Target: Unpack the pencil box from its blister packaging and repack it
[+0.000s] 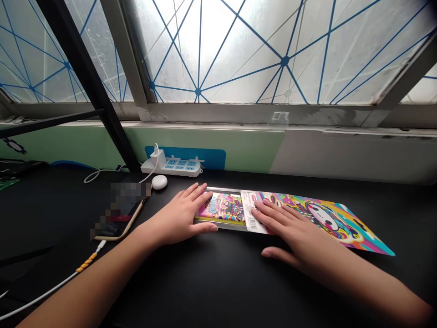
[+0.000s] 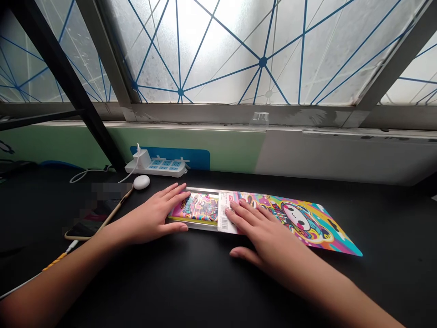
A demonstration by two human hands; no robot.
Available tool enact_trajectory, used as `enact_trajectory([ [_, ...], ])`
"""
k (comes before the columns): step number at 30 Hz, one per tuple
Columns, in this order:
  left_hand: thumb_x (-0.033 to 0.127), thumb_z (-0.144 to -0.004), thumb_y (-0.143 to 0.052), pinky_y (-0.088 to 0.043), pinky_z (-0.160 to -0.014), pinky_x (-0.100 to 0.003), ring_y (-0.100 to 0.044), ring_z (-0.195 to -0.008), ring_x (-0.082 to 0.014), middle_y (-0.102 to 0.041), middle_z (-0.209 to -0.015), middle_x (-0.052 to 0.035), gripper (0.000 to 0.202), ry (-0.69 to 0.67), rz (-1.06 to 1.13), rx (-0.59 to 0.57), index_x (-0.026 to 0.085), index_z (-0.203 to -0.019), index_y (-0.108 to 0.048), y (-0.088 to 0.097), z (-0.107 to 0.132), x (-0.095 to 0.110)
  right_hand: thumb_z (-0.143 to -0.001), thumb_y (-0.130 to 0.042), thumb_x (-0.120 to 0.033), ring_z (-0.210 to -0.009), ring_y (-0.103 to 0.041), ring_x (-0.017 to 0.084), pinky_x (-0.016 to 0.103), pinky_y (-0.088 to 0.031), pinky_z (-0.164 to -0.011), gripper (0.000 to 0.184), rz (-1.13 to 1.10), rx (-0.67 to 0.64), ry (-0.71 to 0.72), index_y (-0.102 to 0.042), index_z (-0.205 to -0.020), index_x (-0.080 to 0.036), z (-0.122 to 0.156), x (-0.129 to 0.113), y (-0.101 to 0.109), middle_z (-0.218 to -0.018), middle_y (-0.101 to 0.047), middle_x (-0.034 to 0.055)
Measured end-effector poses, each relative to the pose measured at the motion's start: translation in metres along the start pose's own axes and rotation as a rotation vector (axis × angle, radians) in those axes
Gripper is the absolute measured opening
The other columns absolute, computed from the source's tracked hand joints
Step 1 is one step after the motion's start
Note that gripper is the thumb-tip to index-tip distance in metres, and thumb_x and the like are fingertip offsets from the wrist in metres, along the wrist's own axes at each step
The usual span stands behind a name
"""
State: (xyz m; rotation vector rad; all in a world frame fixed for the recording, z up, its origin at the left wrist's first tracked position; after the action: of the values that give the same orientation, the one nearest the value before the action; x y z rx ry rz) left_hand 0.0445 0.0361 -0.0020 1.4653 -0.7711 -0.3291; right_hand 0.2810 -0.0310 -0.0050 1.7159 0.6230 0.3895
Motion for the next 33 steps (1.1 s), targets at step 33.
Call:
enact_trajectory([
  [33, 0.069, -0.099, -0.040, -0.032, -0.117, -0.057, -0.030, -0.150, -0.0381, -0.033, -0.164, -0.0072, 0.068, -0.003, -0.112, 0.022, 0.033, -0.157, -0.038, 0.003, 0.003, -0.003, -0.086, -0.040, -0.004, -0.090, -0.070, 0.023, 0.036, -0.056, -0.075, 0.052, 0.111, 0.027, -0.123, -0.067, -0.124, -0.027, 0.016, 0.040, 0.027, -0.108, -0.073, 0.0071],
])
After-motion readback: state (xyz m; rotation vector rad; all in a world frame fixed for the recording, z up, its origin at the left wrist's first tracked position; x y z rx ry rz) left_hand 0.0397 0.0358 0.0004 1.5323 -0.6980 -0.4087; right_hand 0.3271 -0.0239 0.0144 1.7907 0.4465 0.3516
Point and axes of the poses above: each hand's wrist, its own z-axis away from the middle knuckle, its own y-axis out of the back of the hand, x = y × z, the point moved 8 cm from there along -z, towards the middle knuckle
